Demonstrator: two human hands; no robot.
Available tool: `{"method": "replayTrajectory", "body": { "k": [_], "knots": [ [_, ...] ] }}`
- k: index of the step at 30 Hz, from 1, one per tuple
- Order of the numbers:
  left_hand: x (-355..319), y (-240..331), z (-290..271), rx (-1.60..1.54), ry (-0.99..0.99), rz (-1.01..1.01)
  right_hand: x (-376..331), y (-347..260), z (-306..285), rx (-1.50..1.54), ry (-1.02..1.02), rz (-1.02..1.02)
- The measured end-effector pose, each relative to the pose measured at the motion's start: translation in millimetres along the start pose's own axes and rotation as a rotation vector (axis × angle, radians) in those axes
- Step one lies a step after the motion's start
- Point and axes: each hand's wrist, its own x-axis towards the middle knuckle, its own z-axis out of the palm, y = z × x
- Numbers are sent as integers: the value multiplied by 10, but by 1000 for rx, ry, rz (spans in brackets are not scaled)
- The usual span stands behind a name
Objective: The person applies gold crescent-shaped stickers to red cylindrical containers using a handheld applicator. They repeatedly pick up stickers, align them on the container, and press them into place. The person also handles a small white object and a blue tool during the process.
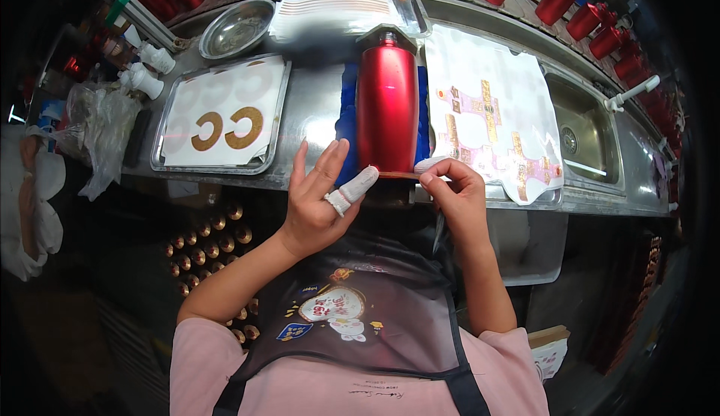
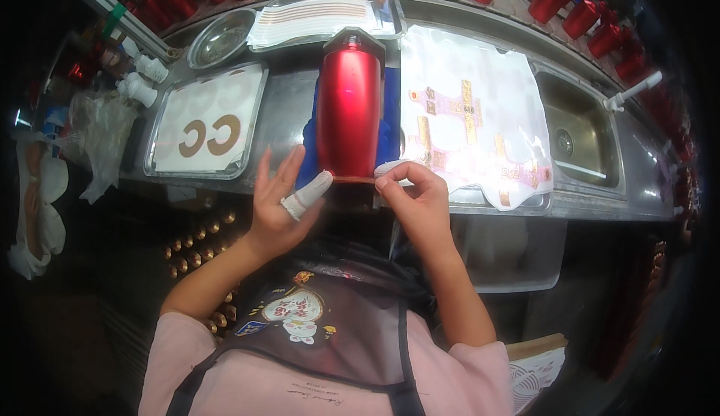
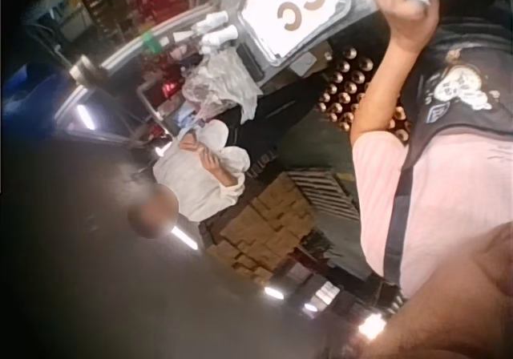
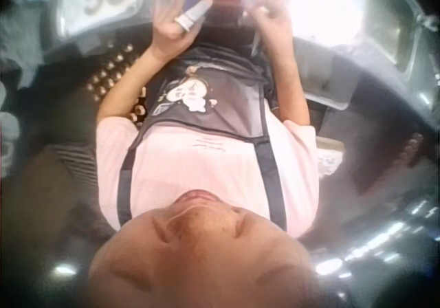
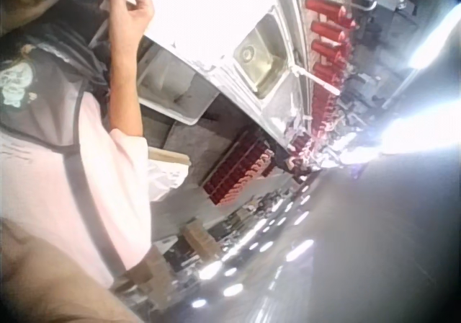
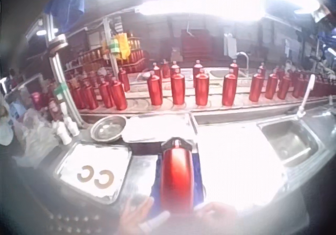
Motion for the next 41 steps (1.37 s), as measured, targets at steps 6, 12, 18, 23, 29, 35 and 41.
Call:
{"method": "replayTrajectory", "body": {
  "k": [6, 12, 18, 23, 29, 35, 41],
  "knots": [
    [161, 72, -7, 75, -16, 73, 26, 91, -21, -1, -8, 4],
    [356, 174, 80, 161, 9, 187, 55, 127, -18, -21, -12, 2],
    [436, 122, 212, 43, 102, 32, 62, 122, 4, -23, -28, 8],
    [234, 1, 205, -173, 85, -94, 14, 53, 37, -40, -79, 18],
    [-40, -25, 68, -125, 41, -82, 24, 29, 33, -55, -66, 33],
    [-91, -44, 86, -58, 5, -31, 16, 30, 66, -16, -27, 50],
    [-21, -14, 74, -39, -19, -10, 30, 42, 48, -5, -18, 63]
  ]
}}
